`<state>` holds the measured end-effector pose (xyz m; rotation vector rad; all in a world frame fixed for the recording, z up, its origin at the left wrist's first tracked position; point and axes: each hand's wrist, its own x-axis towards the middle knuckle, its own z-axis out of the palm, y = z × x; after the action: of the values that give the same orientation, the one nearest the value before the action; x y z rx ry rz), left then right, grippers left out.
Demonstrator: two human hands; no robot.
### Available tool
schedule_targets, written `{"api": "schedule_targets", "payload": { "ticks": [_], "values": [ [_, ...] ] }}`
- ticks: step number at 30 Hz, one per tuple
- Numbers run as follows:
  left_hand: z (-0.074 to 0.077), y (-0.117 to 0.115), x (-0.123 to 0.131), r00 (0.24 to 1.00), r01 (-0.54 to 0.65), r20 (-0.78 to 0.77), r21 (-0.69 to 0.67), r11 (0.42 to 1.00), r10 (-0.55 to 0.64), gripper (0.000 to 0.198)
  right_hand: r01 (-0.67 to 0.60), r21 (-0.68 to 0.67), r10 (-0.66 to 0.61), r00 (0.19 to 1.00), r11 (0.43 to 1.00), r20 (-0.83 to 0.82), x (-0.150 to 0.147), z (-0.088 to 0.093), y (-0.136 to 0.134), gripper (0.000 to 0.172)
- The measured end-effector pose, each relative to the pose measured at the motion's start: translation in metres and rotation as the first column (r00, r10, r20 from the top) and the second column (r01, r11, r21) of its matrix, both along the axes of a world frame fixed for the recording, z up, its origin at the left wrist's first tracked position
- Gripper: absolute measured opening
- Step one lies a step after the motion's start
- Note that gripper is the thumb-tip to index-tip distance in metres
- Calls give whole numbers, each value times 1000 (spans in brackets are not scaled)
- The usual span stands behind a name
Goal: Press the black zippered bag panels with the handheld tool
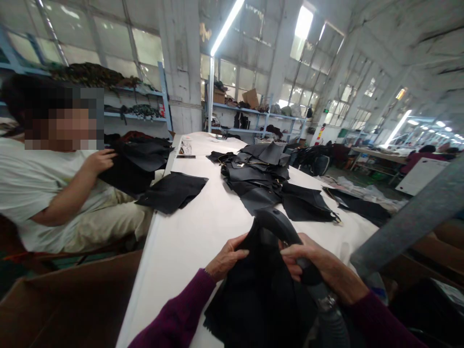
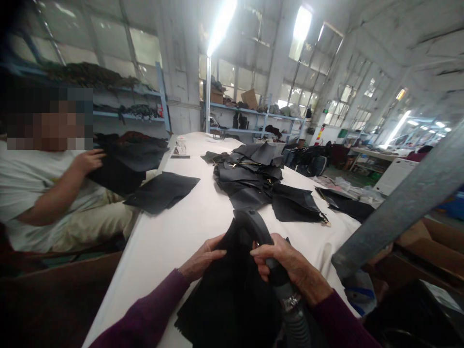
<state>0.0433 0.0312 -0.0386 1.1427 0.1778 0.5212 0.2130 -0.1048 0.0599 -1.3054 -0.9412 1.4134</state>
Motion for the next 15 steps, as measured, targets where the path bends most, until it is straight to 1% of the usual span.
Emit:
{"api": "schedule_targets", "payload": {
  "ticks": [1, 3, 4, 5, 6, 7, 8, 9, 10, 11, 12, 13, 14, 15],
  "values": [
    [-2, 2, 0, 999, -38, -26, -6, 999, 38, 59, 23, 3, -23, 1000, 1000, -10, 4, 2, -3, 12],
    [-6, 10, -2, 981, -166, -101, 16, 986, 167, 62, 64, 4, -63, 998, 998, -17, 13, 5, -16, 13],
    [-7, 15, -4, 957, -235, -156, 79, 969, 245, 61, 85, -1, -85, 996, 996, -9, 18, 6, -26, 14],
    [-8, 20, -7, 920, -282, -223, 199, 938, 324, 57, 105, -8, -105, 994, 994, 8, 24, 5, -38, 14],
    [-7, 25, -10, 862, -299, -292, 368, 880, 415, 51, 135, -13, -134, 990, 991, 30, 29, 4, -52, 14],
    [-5, 29, -13, 779, -278, -343, 562, 779, 525, 44, 164, -25, -163, 985, 986, 52, 34, 2, -66, 14],
    [-3, 32, -15, 685, -197, -358, 747, 635, 635, 38, 192, -39, -189, 980, 981, 68, 38, 0, -82, 14],
    [0, 34, -15, 580, -111, -319, 881, 461, 750, 36, 218, -51, -214, 974, 975, 73, 40, -2, -98, 14],
    [3, 36, -12, 498, -32, -228, 959, 280, 837, 38, 216, -68, -212, 975, 974, 69, 41, -4, -113, 16],
    [4, 37, -6, 481, 65, -167, 986, 155, 861, 40, 208, -67, -203, 977, 976, 66, 41, -5, -128, 17],
    [3, 39, 3, 527, 121, -113, 991, 58, 842, 42, 179, -62, -175, 983, 982, 63, 39, -6, -141, 18],
    [1, 41, 17, 600, 138, -71, 990, -16, 797, 42, 131, -45, -128, 989, 990, 67, 36, -6, -153, 18],
    [-3, 44, 35, 682, 123, -35, 990, -67, 731, 44, 139, -26, -136, 987, 990, 86, 32, -6, -162, 19],
    [-8, 45, 55, 778, 113, -37, 990, -82, 627, 45, 168, -7, -167, 980, 986, 105, 29, -6, -170, 20]
  ]
}}
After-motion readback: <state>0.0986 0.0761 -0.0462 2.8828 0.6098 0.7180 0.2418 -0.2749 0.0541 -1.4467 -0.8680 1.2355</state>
